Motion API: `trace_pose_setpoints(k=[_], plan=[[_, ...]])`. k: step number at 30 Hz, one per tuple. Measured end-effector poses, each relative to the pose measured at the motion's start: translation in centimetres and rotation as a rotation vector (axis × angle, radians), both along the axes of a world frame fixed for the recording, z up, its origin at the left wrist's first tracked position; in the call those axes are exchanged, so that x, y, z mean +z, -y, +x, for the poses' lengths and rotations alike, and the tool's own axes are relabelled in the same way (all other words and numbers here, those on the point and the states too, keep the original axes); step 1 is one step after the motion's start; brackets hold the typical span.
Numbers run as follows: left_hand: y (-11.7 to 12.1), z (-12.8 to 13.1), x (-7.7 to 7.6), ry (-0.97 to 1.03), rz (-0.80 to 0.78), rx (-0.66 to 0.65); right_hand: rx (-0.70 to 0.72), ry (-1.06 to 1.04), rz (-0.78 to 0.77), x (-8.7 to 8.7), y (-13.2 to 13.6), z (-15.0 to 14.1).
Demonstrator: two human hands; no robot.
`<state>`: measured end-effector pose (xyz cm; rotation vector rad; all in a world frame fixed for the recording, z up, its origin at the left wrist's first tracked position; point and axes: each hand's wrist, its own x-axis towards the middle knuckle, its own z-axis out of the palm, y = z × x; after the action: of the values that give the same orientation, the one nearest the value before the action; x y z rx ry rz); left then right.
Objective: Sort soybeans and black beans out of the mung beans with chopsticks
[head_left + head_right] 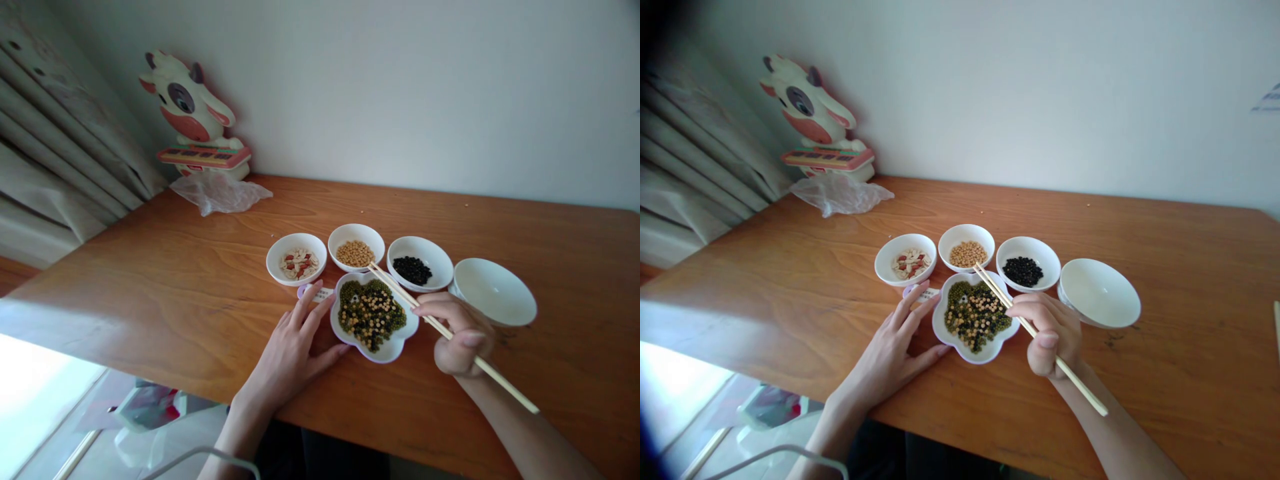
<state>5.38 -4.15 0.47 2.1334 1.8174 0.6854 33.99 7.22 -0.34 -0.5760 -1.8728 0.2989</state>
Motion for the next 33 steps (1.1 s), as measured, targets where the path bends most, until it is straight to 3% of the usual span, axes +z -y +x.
trace_pose_setpoints(k=[9,15,22,33], plan=[[0.1,0.0,-0.1,0.000,0.019,-0.007,0.052,-0.008,-0.168,-0.1,0.2,-0.4],[0.0,0.0,0.0,0.012,0.024,-0.001,0.075,0.043,-0.112,-0.1,0.3,-0.2],[0.1,0.0,-0.1,-0.006,0.016,0.001,0.215,0.207,0.003,0.9,1.3,0.0],[0.0,0.1,0.1,-0.005,0.005,0.001,0.235,0.197,-0.192,0.6,1.2,-0.7]])
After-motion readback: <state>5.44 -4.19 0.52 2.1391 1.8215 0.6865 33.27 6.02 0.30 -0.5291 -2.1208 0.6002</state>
